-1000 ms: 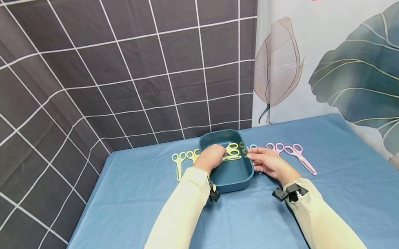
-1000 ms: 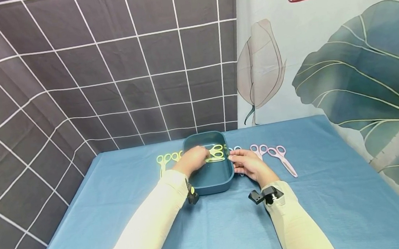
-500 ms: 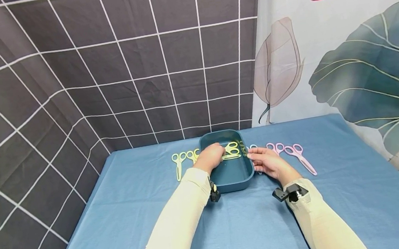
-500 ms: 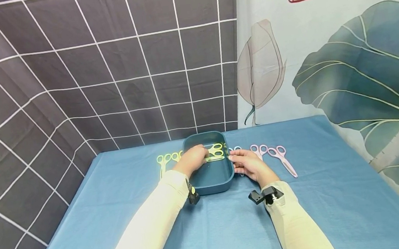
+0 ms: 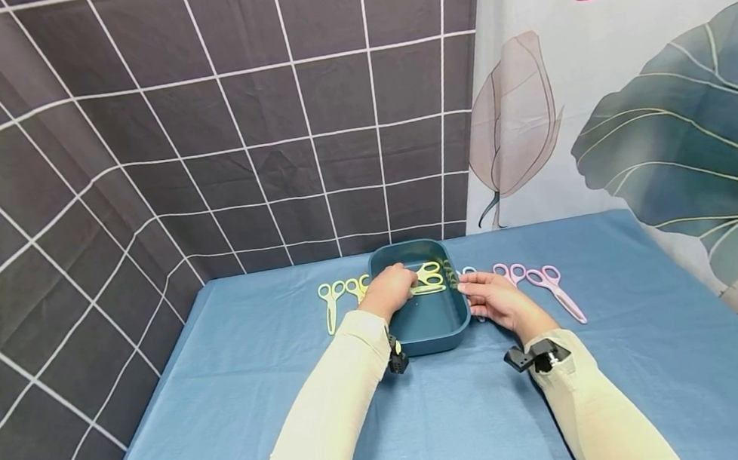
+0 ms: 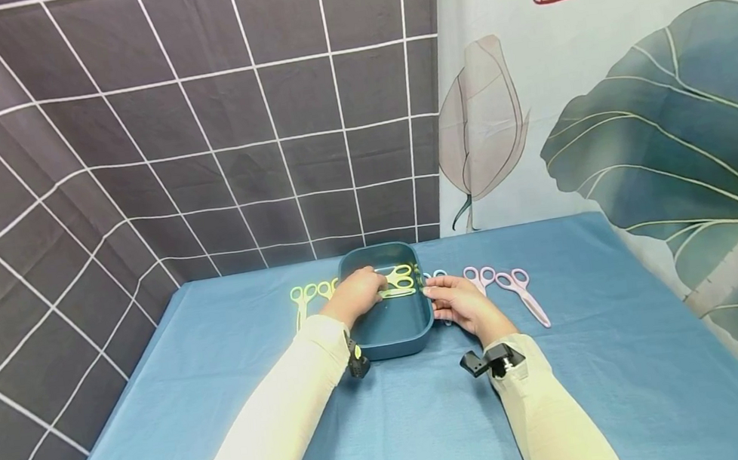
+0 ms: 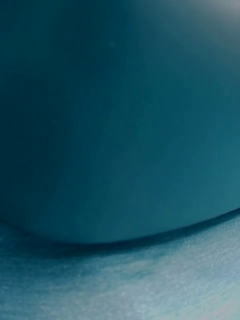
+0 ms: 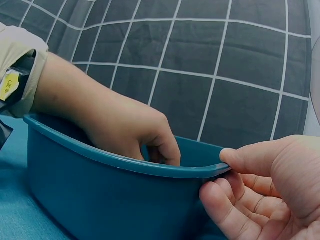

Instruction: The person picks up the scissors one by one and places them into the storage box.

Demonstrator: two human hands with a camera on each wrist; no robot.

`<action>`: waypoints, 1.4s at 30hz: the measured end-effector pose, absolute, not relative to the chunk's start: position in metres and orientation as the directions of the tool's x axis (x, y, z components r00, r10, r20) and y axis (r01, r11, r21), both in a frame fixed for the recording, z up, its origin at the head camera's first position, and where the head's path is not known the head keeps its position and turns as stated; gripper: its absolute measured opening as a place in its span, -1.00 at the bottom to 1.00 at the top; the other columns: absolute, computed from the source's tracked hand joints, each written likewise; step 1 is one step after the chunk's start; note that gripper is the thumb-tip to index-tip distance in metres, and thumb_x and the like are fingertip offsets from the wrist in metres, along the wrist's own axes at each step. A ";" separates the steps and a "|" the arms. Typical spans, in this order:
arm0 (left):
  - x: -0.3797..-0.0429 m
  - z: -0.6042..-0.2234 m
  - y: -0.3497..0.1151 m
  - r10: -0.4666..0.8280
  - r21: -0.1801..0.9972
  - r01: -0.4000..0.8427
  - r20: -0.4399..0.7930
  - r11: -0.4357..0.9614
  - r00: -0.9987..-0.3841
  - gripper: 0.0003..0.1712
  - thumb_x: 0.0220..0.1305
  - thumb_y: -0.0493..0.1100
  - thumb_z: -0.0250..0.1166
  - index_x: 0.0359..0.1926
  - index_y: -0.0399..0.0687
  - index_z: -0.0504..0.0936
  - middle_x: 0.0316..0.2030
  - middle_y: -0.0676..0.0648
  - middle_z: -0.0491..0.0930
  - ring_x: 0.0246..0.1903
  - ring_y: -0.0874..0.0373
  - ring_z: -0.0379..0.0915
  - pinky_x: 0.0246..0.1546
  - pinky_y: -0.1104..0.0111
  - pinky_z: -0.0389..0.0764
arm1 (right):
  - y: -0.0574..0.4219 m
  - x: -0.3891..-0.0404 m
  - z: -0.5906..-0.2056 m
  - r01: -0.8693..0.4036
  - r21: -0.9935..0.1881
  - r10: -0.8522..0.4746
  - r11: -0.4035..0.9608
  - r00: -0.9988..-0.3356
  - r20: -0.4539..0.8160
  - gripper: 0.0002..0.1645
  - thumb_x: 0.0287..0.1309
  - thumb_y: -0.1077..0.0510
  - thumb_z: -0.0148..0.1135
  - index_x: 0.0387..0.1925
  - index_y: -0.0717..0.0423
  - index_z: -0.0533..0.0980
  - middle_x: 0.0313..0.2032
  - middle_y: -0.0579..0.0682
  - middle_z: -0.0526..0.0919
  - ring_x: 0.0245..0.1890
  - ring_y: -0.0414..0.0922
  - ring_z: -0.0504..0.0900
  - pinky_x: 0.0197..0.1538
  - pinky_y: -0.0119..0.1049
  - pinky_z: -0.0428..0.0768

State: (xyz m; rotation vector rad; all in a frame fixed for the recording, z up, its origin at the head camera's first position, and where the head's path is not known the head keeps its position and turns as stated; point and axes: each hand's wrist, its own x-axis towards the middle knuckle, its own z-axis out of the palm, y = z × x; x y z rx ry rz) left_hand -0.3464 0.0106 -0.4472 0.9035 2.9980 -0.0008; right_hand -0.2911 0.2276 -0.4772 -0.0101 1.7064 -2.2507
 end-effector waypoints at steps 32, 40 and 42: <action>-0.358 -0.403 -0.068 0.430 0.276 0.585 0.458 0.763 -0.778 -0.83 0.23 -0.29 0.15 -0.16 -0.05 0.57 -0.22 -0.03 0.50 -0.22 0.11 0.43 -0.15 0.29 0.45 | 0.227 -0.291 -0.475 0.260 -0.942 -0.239 -0.214 -0.949 -0.208 -0.51 0.18 0.24 0.15 0.10 0.35 0.25 -0.42 -0.06 0.54 -0.60 -0.25 0.51 -0.49 -0.42 0.55; -0.354 -0.414 -0.127 0.391 0.261 0.490 0.350 0.832 -0.851 -0.68 0.10 -0.49 0.12 -0.17 -0.10 0.58 -0.25 -0.06 0.49 -0.23 0.05 0.44 -0.17 0.22 0.48 | 0.227 -0.291 -0.475 0.267 -0.937 -0.248 -0.227 -0.946 -0.209 -0.60 0.19 0.25 0.13 0.03 0.30 0.30 -0.46 -0.09 0.55 -0.61 -0.25 0.51 -0.50 -0.42 0.55; -0.351 -0.418 -0.134 0.404 0.249 0.478 0.295 0.842 -0.866 -0.60 0.00 -0.55 0.17 -0.18 -0.07 0.58 -0.24 -0.06 0.50 -0.22 0.05 0.45 -0.16 0.21 0.48 | 0.227 -0.291 -0.475 0.265 -0.937 -0.247 -0.229 -0.947 -0.208 -0.64 0.19 0.25 0.14 0.00 0.27 0.32 -0.46 -0.10 0.55 -0.61 -0.25 0.51 -0.50 -0.43 0.55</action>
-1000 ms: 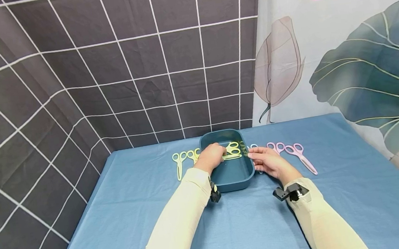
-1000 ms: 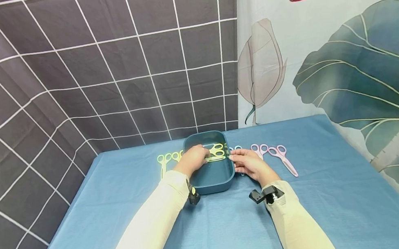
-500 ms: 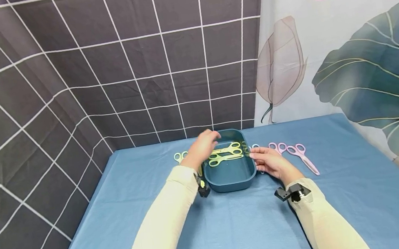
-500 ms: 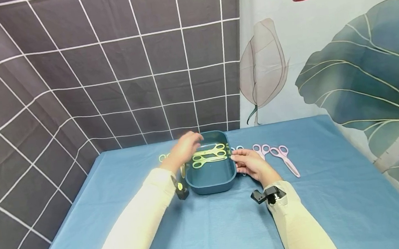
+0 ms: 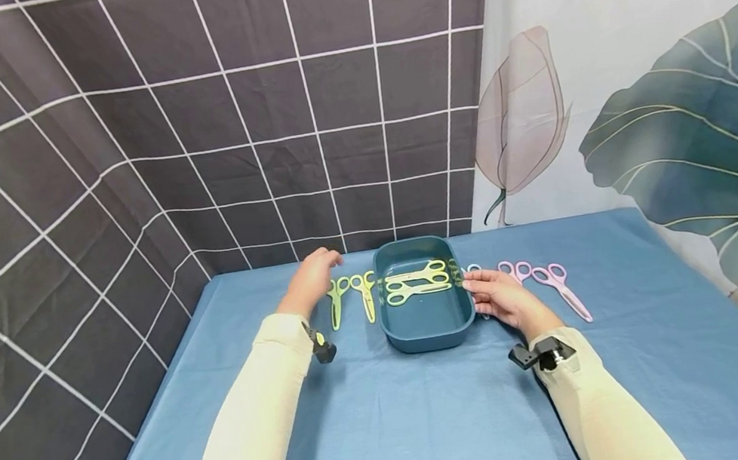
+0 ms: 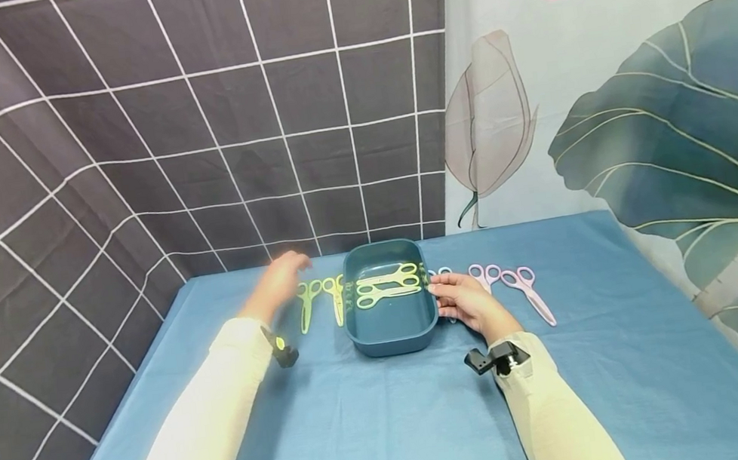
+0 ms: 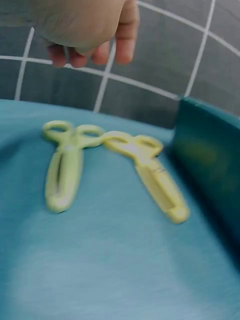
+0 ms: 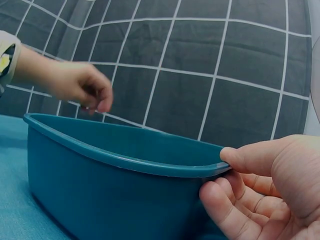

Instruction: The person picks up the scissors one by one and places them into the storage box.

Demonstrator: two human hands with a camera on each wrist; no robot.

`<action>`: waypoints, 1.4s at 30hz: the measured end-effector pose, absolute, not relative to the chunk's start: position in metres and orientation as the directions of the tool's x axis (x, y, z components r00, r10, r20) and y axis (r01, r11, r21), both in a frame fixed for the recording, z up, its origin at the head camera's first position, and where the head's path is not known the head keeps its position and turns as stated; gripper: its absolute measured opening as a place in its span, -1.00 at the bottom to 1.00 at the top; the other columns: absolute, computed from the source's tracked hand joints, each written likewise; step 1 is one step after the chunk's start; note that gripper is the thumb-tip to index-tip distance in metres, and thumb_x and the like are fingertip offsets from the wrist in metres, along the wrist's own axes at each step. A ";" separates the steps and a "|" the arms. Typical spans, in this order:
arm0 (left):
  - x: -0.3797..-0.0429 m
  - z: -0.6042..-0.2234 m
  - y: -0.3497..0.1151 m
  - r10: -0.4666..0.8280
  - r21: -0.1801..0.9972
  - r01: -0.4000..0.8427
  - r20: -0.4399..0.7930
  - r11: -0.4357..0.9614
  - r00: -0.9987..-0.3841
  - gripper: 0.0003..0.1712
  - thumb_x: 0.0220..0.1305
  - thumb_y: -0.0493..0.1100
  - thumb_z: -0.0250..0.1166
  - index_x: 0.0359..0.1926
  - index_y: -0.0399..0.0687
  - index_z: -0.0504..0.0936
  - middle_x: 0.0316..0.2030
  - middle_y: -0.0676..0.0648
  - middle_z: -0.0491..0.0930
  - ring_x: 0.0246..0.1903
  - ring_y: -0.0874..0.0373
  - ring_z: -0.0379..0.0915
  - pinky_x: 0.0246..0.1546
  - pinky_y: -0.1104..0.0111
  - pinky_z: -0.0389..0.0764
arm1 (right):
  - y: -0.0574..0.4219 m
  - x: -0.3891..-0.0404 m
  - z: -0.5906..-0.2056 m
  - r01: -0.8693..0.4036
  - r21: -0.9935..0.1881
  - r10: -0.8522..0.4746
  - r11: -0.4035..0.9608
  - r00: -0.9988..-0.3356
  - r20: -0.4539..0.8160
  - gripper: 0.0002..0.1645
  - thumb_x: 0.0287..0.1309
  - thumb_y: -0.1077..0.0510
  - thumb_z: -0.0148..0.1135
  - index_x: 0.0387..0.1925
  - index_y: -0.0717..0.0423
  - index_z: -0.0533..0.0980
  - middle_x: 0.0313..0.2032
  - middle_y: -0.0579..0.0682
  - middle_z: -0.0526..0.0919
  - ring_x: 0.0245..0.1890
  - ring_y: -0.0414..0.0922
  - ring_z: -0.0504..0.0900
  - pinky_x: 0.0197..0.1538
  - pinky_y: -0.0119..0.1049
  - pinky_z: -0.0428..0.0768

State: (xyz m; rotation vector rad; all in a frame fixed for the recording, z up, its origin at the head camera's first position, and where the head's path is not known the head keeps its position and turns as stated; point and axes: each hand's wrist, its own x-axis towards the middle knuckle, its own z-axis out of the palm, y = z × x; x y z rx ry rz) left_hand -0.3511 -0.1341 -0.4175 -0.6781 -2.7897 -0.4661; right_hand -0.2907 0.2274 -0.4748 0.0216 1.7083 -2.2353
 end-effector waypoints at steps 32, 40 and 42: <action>-0.335 -0.458 -0.072 0.118 0.263 0.122 0.031 0.957 -0.993 -0.71 0.06 0.04 0.21 -0.48 -0.11 0.57 -0.46 -0.11 0.56 -0.46 0.03 0.46 -0.44 0.20 0.51 | 0.230 -0.289 -0.474 0.274 -0.937 -0.251 -0.215 -0.943 -0.218 -0.59 0.14 0.21 0.20 0.00 0.25 0.33 -0.42 -0.08 0.56 -0.57 -0.25 0.52 -0.46 -0.41 0.57; -0.333 -0.462 -0.062 0.050 0.222 0.063 0.067 0.973 -0.997 -0.79 0.09 -0.08 0.19 -0.44 -0.14 0.60 -0.43 -0.13 0.58 -0.39 -0.01 0.51 -0.45 0.18 0.53 | 0.229 -0.292 -0.476 0.267 -0.936 -0.248 -0.229 -0.946 -0.209 -0.50 0.16 0.23 0.18 0.08 0.35 0.26 -0.41 -0.06 0.55 -0.59 -0.24 0.52 -0.49 -0.42 0.55; -0.334 -0.461 -0.061 0.043 0.225 0.054 0.054 0.973 -0.998 -0.80 0.09 -0.09 0.20 -0.47 -0.14 0.61 -0.44 -0.12 0.59 -0.42 0.00 0.51 -0.46 0.19 0.53 | 0.229 -0.291 -0.476 0.267 -0.937 -0.248 -0.227 -0.946 -0.209 -0.51 0.17 0.23 0.17 0.08 0.34 0.26 -0.41 -0.06 0.55 -0.58 -0.24 0.52 -0.49 -0.42 0.55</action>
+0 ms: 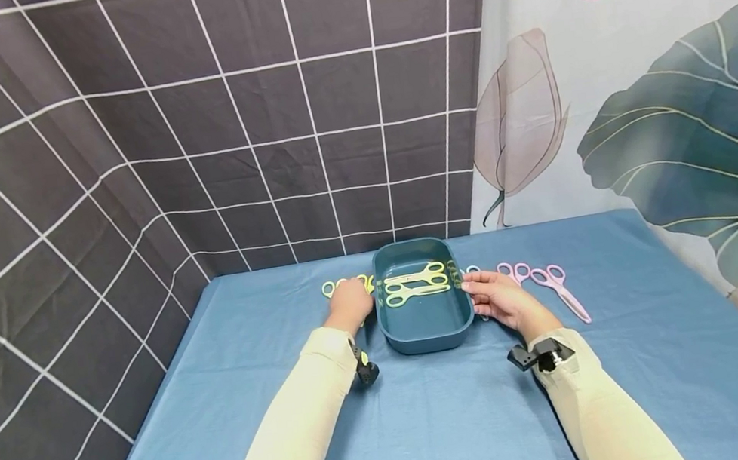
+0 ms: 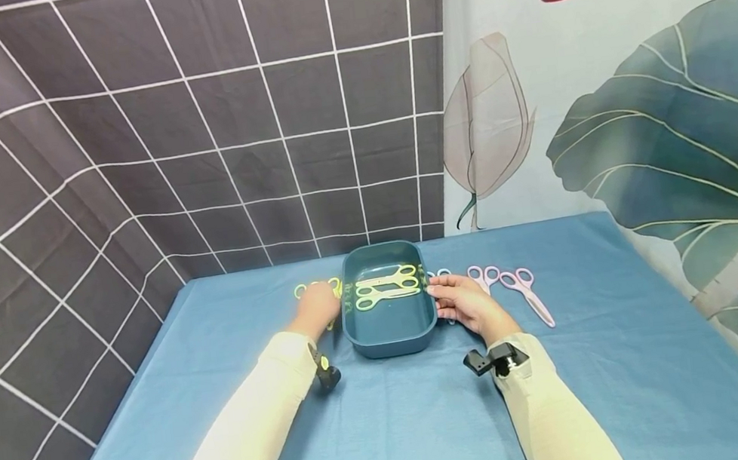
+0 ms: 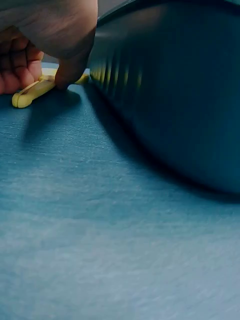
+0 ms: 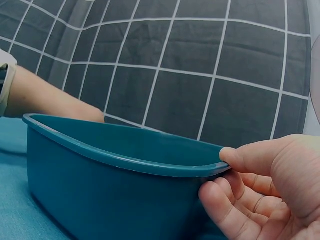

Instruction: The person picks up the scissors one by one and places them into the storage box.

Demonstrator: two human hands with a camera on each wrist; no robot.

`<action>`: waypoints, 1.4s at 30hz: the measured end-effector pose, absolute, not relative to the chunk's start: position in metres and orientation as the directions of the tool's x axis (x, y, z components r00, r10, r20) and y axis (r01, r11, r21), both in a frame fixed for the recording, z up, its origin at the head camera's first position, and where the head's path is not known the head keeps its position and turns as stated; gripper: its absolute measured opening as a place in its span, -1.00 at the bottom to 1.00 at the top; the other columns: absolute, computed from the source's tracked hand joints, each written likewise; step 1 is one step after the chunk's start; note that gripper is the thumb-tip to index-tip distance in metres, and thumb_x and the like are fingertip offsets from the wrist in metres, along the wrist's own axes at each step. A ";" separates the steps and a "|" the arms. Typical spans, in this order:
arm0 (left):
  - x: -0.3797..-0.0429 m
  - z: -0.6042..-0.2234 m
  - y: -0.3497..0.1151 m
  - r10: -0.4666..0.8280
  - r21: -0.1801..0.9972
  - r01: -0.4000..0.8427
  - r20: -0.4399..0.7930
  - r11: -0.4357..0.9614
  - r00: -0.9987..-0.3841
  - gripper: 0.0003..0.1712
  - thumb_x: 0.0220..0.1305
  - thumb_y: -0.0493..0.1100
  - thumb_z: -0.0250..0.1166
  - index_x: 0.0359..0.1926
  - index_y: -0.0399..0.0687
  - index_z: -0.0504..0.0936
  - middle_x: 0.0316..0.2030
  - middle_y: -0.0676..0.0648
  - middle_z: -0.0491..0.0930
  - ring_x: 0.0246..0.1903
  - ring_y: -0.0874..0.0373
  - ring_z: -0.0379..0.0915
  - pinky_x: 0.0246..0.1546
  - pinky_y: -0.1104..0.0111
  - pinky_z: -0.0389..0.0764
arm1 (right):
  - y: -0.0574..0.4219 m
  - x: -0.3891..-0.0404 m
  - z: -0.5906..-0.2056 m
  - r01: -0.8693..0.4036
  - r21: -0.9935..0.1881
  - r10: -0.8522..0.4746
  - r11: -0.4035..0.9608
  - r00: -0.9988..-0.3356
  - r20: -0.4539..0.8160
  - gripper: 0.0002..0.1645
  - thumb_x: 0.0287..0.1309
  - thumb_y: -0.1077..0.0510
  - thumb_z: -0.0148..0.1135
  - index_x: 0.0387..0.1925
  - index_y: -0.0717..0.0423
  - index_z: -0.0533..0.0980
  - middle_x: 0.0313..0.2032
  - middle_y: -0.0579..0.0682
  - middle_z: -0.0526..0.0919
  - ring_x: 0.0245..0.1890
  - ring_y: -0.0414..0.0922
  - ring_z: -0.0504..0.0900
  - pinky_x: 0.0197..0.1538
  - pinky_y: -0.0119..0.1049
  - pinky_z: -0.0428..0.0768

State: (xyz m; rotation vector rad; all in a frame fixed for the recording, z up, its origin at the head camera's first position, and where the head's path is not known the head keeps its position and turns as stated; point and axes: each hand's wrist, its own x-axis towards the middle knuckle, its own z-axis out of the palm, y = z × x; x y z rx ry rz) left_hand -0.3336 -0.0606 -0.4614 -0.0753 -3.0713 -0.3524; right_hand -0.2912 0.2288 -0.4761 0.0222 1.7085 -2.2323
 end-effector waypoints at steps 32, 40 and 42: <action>-0.336 -0.400 -0.065 -0.036 0.253 0.015 0.194 0.967 -0.980 -0.85 -0.08 -0.17 0.27 -0.49 -0.19 0.63 -0.46 -0.14 0.62 -0.42 -0.06 0.54 -0.41 0.15 0.55 | 0.230 -0.290 -0.475 0.264 -0.944 -0.228 -0.199 -0.949 -0.218 -0.55 0.15 0.22 0.19 0.03 0.30 0.30 -0.41 -0.06 0.52 -0.58 -0.25 0.49 -0.49 -0.43 0.55; -0.326 -0.380 -0.043 0.090 0.317 0.153 0.203 0.936 -0.975 -0.76 -0.09 -0.11 0.29 -0.72 -0.07 0.46 -0.69 -0.02 0.45 -0.63 0.06 0.40 -0.61 0.25 0.44 | 0.230 -0.290 -0.475 0.260 -0.943 -0.242 -0.207 -0.948 -0.209 -0.54 0.15 0.21 0.20 0.04 0.28 0.30 -0.40 -0.07 0.52 -0.58 -0.25 0.49 -0.48 -0.43 0.55; -0.323 -0.377 -0.034 0.146 0.324 0.204 0.193 0.924 -0.970 -0.73 -0.10 -0.09 0.30 -0.76 -0.04 0.43 -0.73 0.01 0.41 -0.66 0.08 0.36 -0.65 0.28 0.40 | 0.229 -0.290 -0.475 0.263 -0.943 -0.245 -0.204 -0.946 -0.210 -0.52 0.15 0.20 0.20 0.06 0.29 0.29 -0.39 -0.06 0.52 -0.57 -0.25 0.49 -0.48 -0.42 0.56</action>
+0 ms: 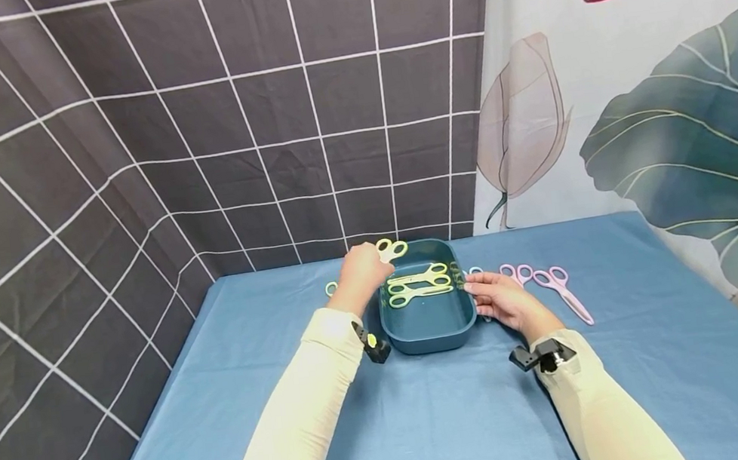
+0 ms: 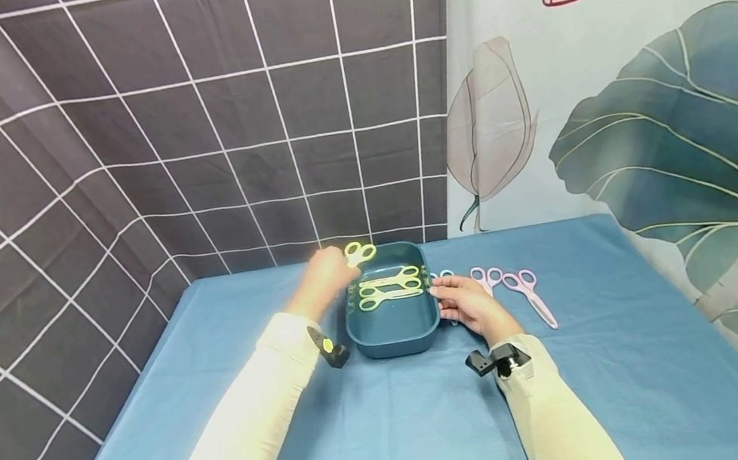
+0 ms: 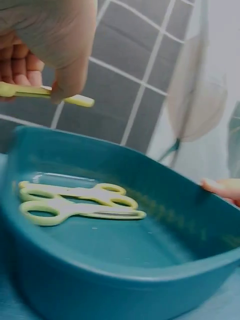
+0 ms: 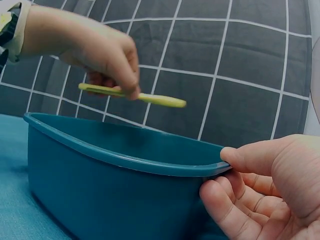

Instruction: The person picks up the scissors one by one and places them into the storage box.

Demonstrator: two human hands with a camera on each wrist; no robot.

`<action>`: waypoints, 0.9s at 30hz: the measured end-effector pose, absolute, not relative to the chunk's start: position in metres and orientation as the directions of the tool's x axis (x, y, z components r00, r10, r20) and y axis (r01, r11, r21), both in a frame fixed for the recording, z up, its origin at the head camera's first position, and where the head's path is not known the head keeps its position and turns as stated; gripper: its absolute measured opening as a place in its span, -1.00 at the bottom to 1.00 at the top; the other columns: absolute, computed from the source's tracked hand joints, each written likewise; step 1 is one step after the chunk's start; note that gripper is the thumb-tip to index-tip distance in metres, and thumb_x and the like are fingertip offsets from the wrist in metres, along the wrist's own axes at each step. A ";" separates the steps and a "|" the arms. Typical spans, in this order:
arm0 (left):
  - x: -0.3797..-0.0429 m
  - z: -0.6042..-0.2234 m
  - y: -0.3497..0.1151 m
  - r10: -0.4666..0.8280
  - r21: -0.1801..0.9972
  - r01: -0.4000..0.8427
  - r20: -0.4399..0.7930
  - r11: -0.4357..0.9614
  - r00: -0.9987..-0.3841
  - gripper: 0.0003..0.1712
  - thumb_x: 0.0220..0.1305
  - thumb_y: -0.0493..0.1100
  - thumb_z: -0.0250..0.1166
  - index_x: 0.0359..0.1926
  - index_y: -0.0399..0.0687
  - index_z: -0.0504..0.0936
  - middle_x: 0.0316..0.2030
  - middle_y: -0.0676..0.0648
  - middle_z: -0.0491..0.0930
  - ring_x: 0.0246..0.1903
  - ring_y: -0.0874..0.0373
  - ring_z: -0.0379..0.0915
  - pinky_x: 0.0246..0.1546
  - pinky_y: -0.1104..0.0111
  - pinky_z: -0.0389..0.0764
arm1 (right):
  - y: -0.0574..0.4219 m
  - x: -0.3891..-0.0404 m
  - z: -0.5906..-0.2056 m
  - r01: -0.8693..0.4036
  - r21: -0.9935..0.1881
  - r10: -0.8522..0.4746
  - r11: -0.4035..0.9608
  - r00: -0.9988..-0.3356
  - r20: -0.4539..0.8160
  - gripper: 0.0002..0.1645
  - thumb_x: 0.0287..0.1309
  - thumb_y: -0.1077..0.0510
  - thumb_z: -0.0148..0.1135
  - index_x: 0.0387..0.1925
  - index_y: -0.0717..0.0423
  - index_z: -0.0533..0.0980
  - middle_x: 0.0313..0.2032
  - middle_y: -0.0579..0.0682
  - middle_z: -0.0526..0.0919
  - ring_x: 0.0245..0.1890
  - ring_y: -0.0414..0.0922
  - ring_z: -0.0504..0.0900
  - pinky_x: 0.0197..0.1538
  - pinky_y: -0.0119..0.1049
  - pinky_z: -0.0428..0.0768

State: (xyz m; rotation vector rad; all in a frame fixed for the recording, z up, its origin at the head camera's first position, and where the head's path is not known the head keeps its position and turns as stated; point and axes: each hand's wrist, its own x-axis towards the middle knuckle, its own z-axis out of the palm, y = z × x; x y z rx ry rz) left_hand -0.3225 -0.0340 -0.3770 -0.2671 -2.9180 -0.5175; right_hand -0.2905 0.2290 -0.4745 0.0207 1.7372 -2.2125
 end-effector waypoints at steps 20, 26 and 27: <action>-0.317 -0.420 0.020 0.509 0.130 0.500 -0.049 0.856 -0.859 -0.79 -0.17 -0.06 0.35 -0.69 0.04 0.48 -0.70 0.10 0.42 -0.62 0.17 0.34 -0.62 0.37 0.38 | 0.228 -0.292 -0.477 0.261 -0.941 -0.250 -0.215 -0.946 -0.205 -0.50 0.18 0.23 0.16 0.09 0.34 0.25 -0.42 -0.07 0.54 -0.58 -0.25 0.51 -0.50 -0.43 0.55; -0.316 -0.431 0.016 0.546 0.134 0.535 -0.073 0.834 -0.834 -0.77 -0.18 -0.13 0.34 -0.75 0.07 0.43 -0.74 0.14 0.36 -0.65 0.21 0.30 -0.67 0.42 0.32 | 0.229 -0.293 -0.478 0.265 -0.940 -0.248 -0.217 -0.946 -0.210 -0.49 0.18 0.23 0.15 0.10 0.35 0.24 -0.44 -0.09 0.54 -0.58 -0.25 0.51 -0.50 -0.44 0.55; -0.317 -0.433 0.016 0.555 0.135 0.543 -0.070 0.829 -0.829 -0.76 -0.17 -0.14 0.33 -0.76 0.07 0.42 -0.74 0.14 0.34 -0.66 0.22 0.29 -0.67 0.43 0.31 | 0.229 -0.293 -0.478 0.265 -0.939 -0.250 -0.218 -0.946 -0.208 -0.50 0.18 0.23 0.15 0.10 0.35 0.25 -0.45 -0.09 0.54 -0.58 -0.25 0.51 -0.50 -0.44 0.55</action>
